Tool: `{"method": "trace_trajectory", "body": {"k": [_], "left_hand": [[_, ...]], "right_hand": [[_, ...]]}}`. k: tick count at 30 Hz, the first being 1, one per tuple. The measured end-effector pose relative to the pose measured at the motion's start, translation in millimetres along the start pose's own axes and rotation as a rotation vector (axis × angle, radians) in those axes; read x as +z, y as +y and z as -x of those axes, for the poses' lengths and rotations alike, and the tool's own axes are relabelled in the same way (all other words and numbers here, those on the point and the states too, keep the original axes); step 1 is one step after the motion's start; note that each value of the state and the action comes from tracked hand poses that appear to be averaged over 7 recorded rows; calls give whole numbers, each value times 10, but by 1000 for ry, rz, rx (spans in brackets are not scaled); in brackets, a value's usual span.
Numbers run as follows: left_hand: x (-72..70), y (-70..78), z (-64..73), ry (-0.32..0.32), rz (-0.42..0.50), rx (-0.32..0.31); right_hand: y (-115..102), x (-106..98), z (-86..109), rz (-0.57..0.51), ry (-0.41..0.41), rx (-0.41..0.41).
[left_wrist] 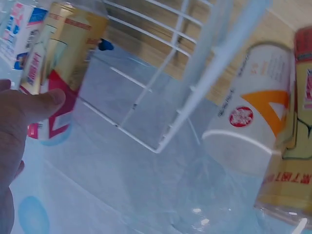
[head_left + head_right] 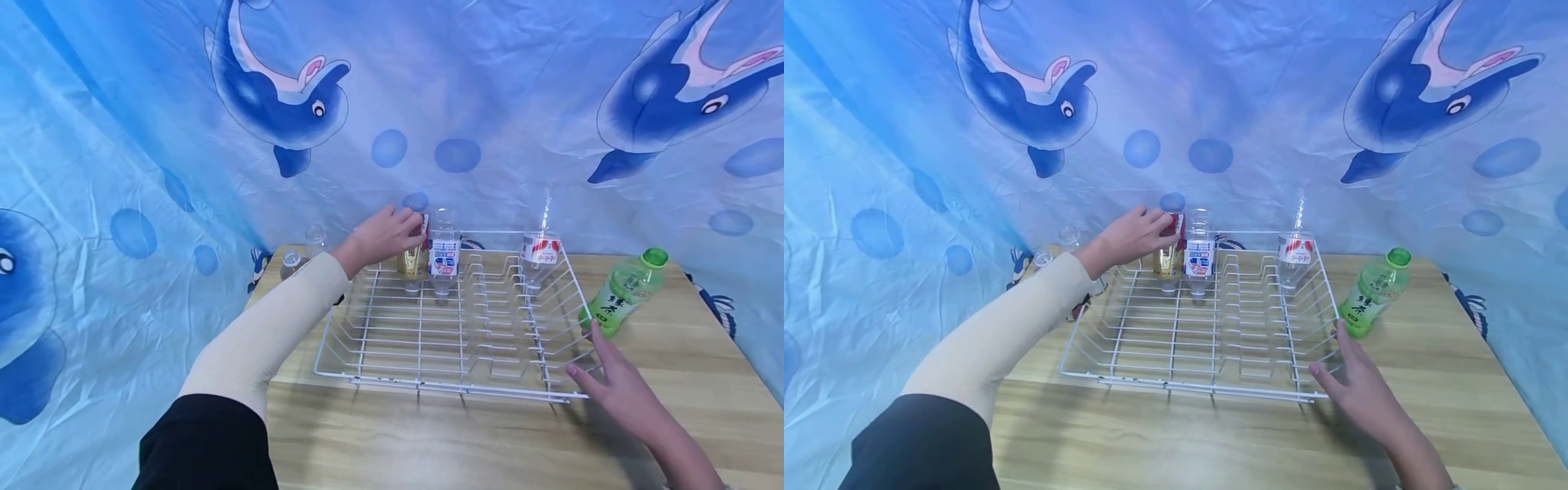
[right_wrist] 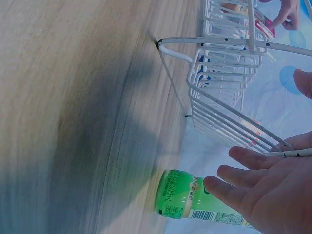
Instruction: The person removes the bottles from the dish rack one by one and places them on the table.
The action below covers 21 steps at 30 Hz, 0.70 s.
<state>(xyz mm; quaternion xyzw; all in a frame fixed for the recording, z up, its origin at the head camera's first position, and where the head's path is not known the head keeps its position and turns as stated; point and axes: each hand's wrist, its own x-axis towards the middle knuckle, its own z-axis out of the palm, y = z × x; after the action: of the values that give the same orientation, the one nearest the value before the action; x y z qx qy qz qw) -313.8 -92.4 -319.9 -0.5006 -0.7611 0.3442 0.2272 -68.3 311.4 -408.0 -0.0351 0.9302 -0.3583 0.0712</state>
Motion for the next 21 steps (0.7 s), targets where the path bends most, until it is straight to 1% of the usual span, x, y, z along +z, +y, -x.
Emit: {"method": "trace_trajectory", "body": {"k": [3,6,12,14,18,21], "left_hand": [[59,-7,-6,23,-9,27],[94,15,-17,13,-21,47],[88,53,-58,-105,-26,47],[86,63,-74,-137,-39,60],[90,77,-101,-175,-70,95],[92,70,-114,-195,-86,111]], "right_hand": [[2,12,4,1,7,-4],[5,16,4,6,8,1],[1,15,1,5,7,5],[1,16,5,7,8,8],[5,20,-5,15,2,27],[2,19,-18,19,-1,37]]}}
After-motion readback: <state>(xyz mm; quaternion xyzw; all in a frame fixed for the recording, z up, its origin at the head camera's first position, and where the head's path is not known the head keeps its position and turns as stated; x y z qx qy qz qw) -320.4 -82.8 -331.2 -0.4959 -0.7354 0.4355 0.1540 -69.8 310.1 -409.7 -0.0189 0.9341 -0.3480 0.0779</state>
